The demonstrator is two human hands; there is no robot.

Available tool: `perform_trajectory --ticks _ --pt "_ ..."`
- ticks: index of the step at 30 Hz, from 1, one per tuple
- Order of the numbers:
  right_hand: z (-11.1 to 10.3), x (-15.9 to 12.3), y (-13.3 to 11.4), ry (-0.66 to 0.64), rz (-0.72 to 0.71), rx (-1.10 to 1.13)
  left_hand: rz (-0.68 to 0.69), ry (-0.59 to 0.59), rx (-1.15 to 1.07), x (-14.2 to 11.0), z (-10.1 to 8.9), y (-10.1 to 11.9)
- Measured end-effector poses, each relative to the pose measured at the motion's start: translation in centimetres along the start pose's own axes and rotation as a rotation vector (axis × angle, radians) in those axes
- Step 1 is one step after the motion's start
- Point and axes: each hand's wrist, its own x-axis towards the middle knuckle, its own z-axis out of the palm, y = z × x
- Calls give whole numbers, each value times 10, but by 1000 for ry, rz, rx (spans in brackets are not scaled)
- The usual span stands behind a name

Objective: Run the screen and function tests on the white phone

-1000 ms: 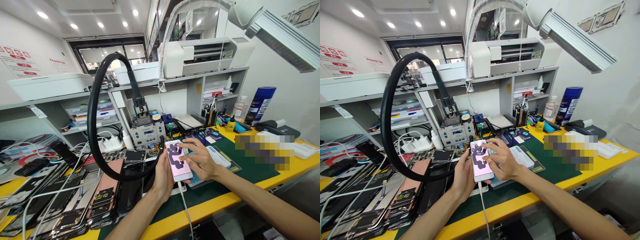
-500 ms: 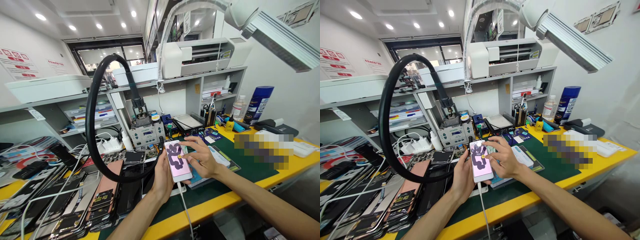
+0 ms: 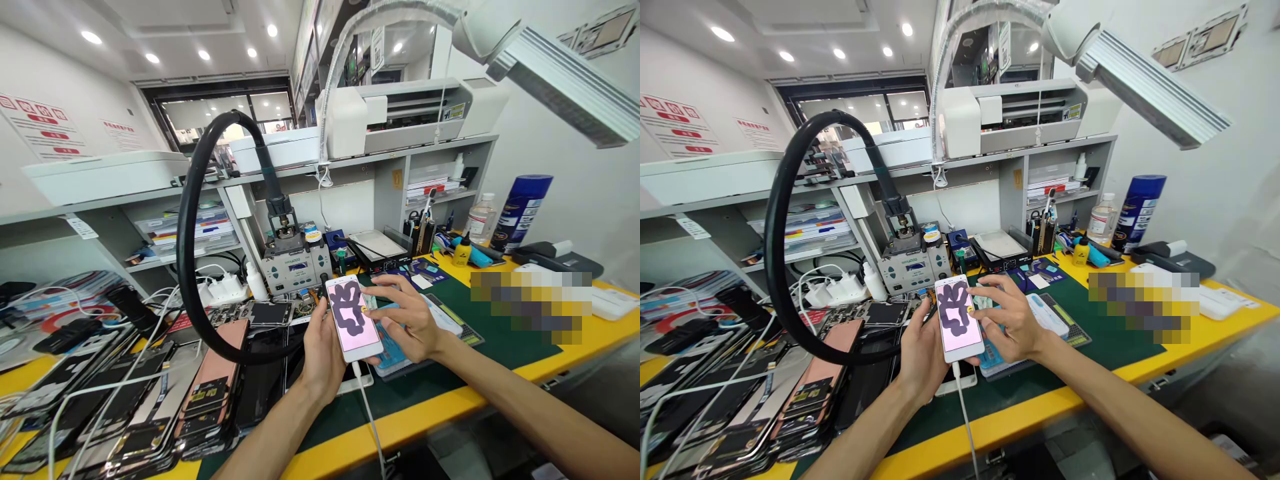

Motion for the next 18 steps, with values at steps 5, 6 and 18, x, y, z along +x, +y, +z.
perform_trajectory --ticks 5,6,18 --pt "-1 0 -4 -12 -11 21 30 -7 9 -1 0 2" --pt "-1 -1 -5 -16 -7 24 33 -5 13 -1 0 2" --pt "0 0 -10 -57 -17 42 72 -3 1 3 -2 4"
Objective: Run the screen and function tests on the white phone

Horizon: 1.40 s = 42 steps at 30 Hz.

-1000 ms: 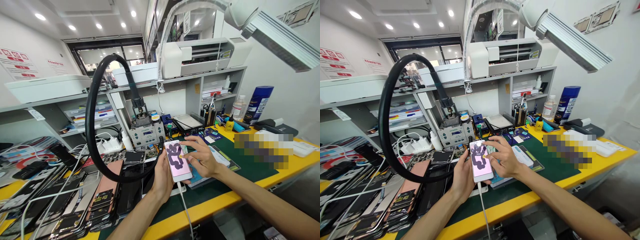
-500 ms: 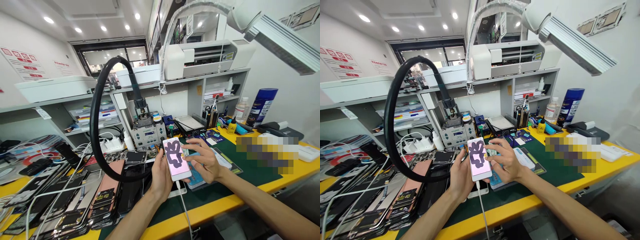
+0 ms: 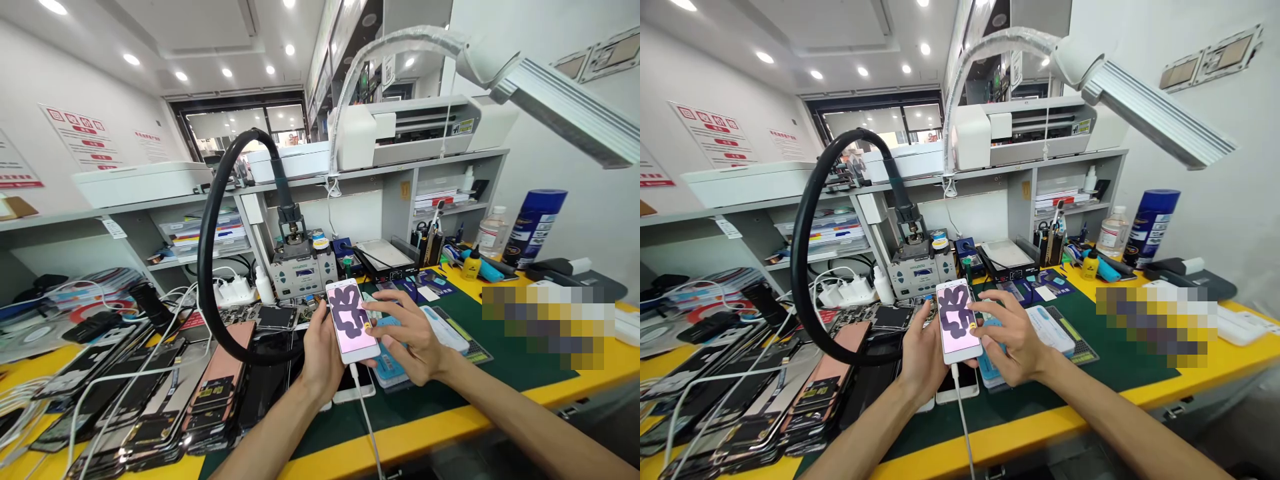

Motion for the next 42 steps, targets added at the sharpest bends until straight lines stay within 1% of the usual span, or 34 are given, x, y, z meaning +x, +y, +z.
perform_trajectory --ticks 6,12,20,26,39,42 --pt "6 -5 0 -27 41 -1 11 -4 -1 1 -1 -1" --pt "7 -4 -2 -52 66 -27 3 4 -7 0 0 0" --pt "4 -1 -2 -8 -4 10 -34 12 13 -2 1 1" --pt "4 1 -5 -10 -36 37 -23 4 0 -2 1 1" --pt "10 -2 -11 -38 -65 70 -8 16 -21 0 1 -1" --pt "11 -2 -14 -74 -54 62 1 38 -28 0 1 -2"
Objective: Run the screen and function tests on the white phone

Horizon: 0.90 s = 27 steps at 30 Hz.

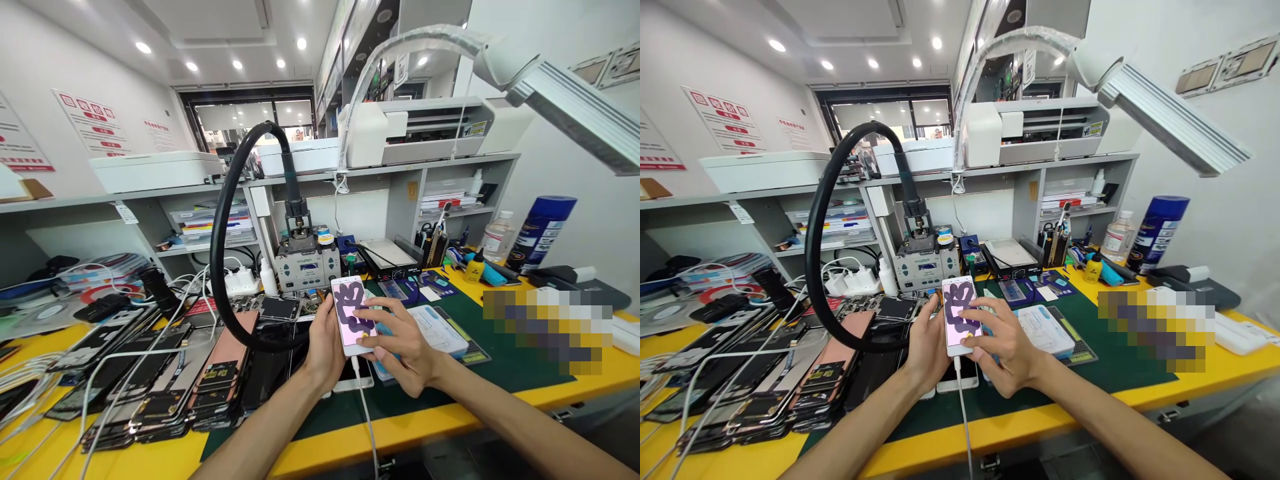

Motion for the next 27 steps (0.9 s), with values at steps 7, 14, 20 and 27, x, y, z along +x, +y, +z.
perform_trajectory --ticks 7,14,20,27 --pt "2 1 -2 -44 39 -66 30 21 -4 0 2 0" --pt "2 1 -3 -41 27 -72 31 -5 -13 0 0 -3" --pt "3 4 -7 -103 -8 -55 46 -6 -33 0 3 -3" --pt "4 4 -7 -157 21 -71 44 21 -39 -2 7 -2"
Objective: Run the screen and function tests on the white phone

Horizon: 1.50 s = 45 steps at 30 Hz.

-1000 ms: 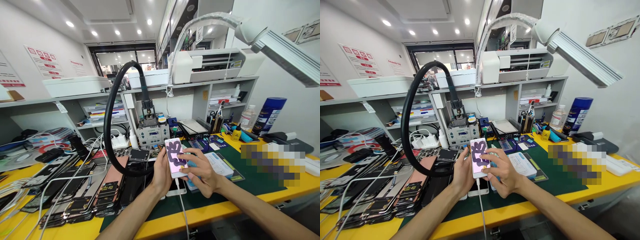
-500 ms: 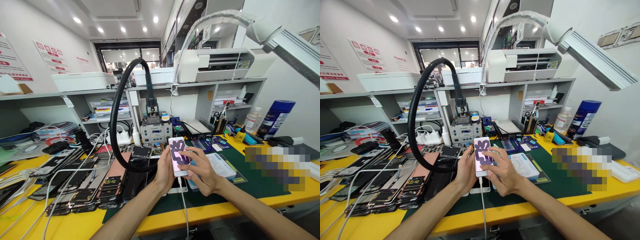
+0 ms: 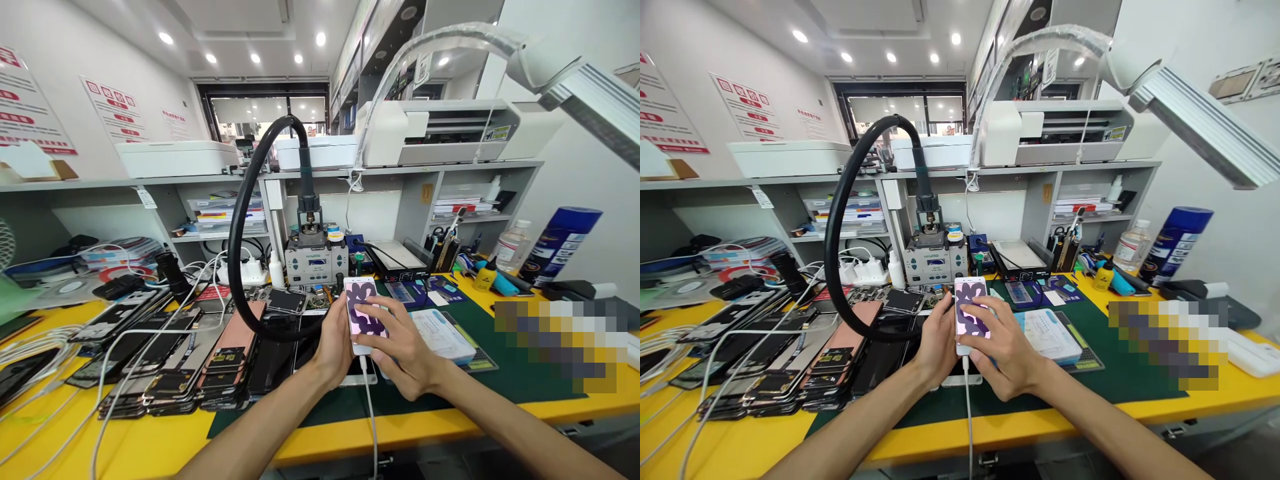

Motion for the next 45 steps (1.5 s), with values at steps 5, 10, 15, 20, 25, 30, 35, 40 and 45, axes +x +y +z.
perform_trajectory --ticks 5,10,15,20,25,30,35,40,45 --pt "2 0 1 21 33 -20 -2 -10 1 0 -2 -2" --pt "3 -1 4 45 57 -19 -29 -33 14 1 -5 -4" --pt "-1 -3 7 143 60 11 -62 -62 71 0 -7 -2" --pt "-6 -6 16 300 207 36 -90 -83 92 0 -6 1" --pt "-5 -10 31 420 414 97 -135 -140 36 4 -11 4" --pt "-4 -9 39 472 564 194 -133 -172 15 4 -14 10" --pt "-1 -6 42 436 722 353 -128 -141 26 3 -11 14" --pt "3 -7 44 364 835 523 -138 -127 6 5 -11 13" --pt "7 -9 46 343 846 614 -131 -135 17 7 -14 12"
